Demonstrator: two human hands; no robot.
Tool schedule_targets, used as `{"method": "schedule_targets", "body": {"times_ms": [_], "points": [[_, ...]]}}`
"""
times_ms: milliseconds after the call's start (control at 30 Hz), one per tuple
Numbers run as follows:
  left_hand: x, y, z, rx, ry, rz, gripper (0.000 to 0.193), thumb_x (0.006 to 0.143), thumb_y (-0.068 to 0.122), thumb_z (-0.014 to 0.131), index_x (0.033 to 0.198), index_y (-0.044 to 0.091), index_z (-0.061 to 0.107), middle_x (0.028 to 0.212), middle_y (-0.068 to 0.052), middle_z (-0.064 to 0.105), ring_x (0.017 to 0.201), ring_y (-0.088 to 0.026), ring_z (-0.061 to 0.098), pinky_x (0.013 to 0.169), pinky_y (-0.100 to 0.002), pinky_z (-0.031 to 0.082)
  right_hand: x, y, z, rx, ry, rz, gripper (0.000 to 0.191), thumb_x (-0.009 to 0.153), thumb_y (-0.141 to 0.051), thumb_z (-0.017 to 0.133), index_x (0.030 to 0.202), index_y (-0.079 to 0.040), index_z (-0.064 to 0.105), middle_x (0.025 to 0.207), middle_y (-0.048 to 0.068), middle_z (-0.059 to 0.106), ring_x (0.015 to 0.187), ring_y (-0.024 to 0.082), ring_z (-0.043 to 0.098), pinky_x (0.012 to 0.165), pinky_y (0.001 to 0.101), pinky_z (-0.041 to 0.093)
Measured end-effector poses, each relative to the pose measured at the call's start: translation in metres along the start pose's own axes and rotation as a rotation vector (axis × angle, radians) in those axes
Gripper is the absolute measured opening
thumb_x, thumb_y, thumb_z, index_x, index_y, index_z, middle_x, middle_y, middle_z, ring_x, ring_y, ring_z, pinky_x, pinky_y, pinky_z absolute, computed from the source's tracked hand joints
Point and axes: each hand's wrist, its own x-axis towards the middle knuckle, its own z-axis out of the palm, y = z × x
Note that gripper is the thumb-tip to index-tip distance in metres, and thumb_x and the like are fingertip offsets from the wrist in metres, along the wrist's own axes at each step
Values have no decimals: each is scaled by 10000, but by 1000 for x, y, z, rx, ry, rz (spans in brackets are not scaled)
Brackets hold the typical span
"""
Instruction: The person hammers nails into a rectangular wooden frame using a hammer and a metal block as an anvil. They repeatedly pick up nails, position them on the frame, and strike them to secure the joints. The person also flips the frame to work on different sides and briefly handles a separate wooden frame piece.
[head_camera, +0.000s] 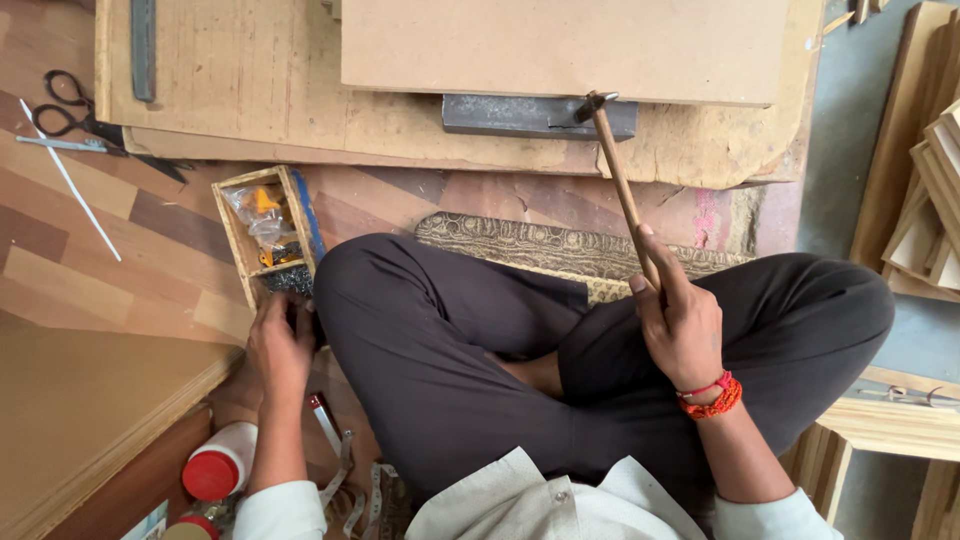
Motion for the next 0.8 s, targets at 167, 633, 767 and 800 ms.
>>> {"method": "schedule_targets", "body": {"times_ms": [167,633,767,800], "points": [[-4,-1,4,-36,64,92,50,993,39,683,1009,6,649,964,-209,674,897,-405,656,767,-464,496,2,3,0,-34,-1,12,533,986,-120,652,1506,-133,535,639,147,580,565,291,623,583,392,480],[123,194,56,-795,62,462,236,955,-64,724,1160,52,716,1074,-69,684,975,-141,695,839,-260,612,6,3,1,-32,50,-26,520,1013,-128,652,1519,-142,531,703,140,651,611,286,666,601,386,500],[158,287,106,-507,99,589,155,921,-23,747,964,119,700,974,7,714,964,-189,683,843,-326,559,10,3,-2,-109,83,-112,528,1020,-129,656,1531,-136,522,816,147,692,650,287,676,613,382,509],[163,302,115,-447,74,546,135,913,22,770,934,128,689,982,21,723,1027,-210,675,895,-362,542,11,3,-4,-108,100,-144,530,1026,-127,652,1538,-132,514,865,145,710,666,281,682,618,376,514]]}}
